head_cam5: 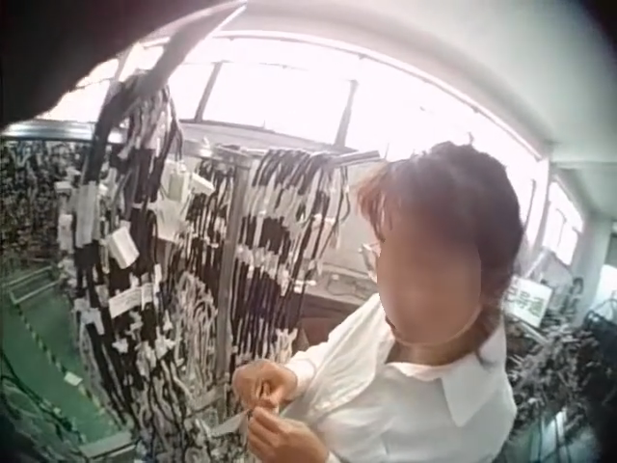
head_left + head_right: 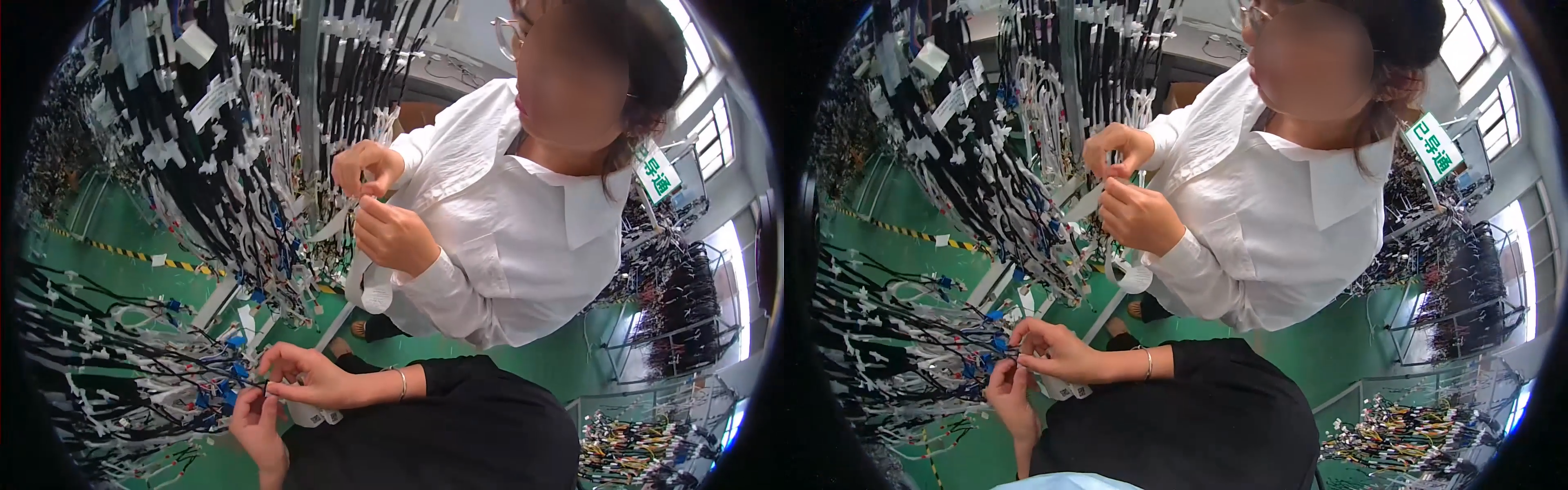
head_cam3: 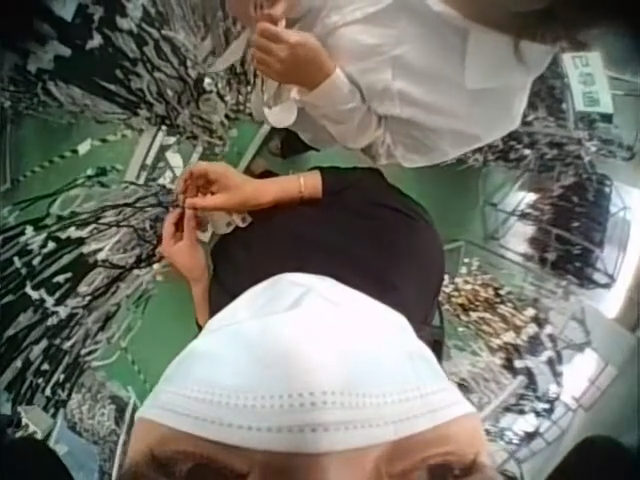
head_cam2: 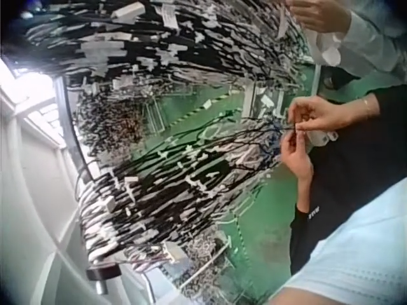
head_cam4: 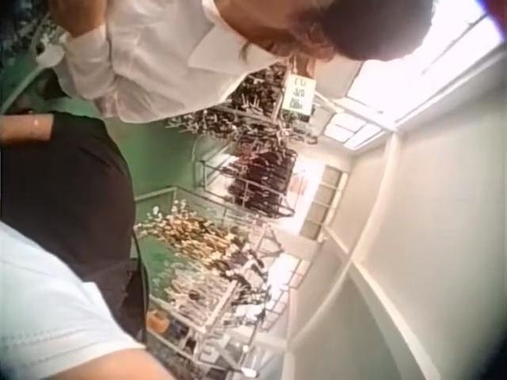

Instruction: Applying labels to electrical cables on a rack.

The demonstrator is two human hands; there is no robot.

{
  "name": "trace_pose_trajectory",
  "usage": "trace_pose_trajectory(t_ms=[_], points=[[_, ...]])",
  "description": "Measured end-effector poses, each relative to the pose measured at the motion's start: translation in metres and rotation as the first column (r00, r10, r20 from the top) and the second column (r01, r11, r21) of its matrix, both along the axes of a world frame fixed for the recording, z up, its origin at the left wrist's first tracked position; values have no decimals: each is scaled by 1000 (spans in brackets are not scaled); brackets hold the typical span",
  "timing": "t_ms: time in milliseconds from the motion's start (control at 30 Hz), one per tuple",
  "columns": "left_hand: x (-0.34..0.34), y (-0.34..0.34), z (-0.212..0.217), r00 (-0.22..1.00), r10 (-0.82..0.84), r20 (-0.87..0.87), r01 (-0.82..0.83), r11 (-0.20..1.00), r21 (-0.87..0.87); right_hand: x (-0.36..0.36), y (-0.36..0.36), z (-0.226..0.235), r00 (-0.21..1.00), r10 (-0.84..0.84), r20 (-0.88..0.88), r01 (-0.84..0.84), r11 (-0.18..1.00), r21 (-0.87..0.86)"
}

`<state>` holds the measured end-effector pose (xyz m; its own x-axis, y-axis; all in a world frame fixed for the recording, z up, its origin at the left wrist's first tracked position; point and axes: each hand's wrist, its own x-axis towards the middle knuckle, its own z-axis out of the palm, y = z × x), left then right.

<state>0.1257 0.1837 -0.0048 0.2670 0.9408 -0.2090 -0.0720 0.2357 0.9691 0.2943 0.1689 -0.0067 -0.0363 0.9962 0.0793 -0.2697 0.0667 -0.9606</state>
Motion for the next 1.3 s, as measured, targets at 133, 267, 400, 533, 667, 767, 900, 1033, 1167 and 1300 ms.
trace_pose_trajectory(t_ms=[133, 267, 400, 533, 667, 767, 900, 1033, 1167, 1300], points=[[4, 2, -1, 1000, 3, 24, 0, 993, -116, 6, -7, -6, 982, -46, 182, 42, 999, 25], [-17, -13, -2, 992, 41, 119, -32, 996, -79, 18, -14, -21, 942, 42, 334, 0, 992, -126], [-69, -36, 4, 988, 127, -86, -124, 991, 45, 21, 3, -42, 1000, -10, 28, 14, 988, -152], [-107, -36, -22, 900, 380, -214, -329, 913, 240, 29, 4, -51, 998, -47, -50, 32, 965, -261], [-116, -5, -53, 753, 557, -350, -491, 830, 264, 29, 10, -39, 993, -25, -114, 1, 978, -209], [-107, 6, -67, 725, 636, -264, -564, 769, 302, 26, 11, -28, 992, -66, -109, 56, 994, -92], [-89, -16, -55, 557, 733, -390, -442, 659, 608, 24, 7, -21, 979, -177, -106, 177, 984, -4], [-50, -33, -28, 772, 592, -233, -10, 378, 926, 20, 4, -17, 954, -290, -76, 291, 957, 9], [4, -16, -15, 983, 160, -87, -135, 961, 240, 18, -1, -11, 934, -353, -51, 355, 934, 35], [24, 7, 2, 998, 66, 20, -69, 957, 283, 25, -7, -3, 934, -265, -241, 253, 964, -80]])
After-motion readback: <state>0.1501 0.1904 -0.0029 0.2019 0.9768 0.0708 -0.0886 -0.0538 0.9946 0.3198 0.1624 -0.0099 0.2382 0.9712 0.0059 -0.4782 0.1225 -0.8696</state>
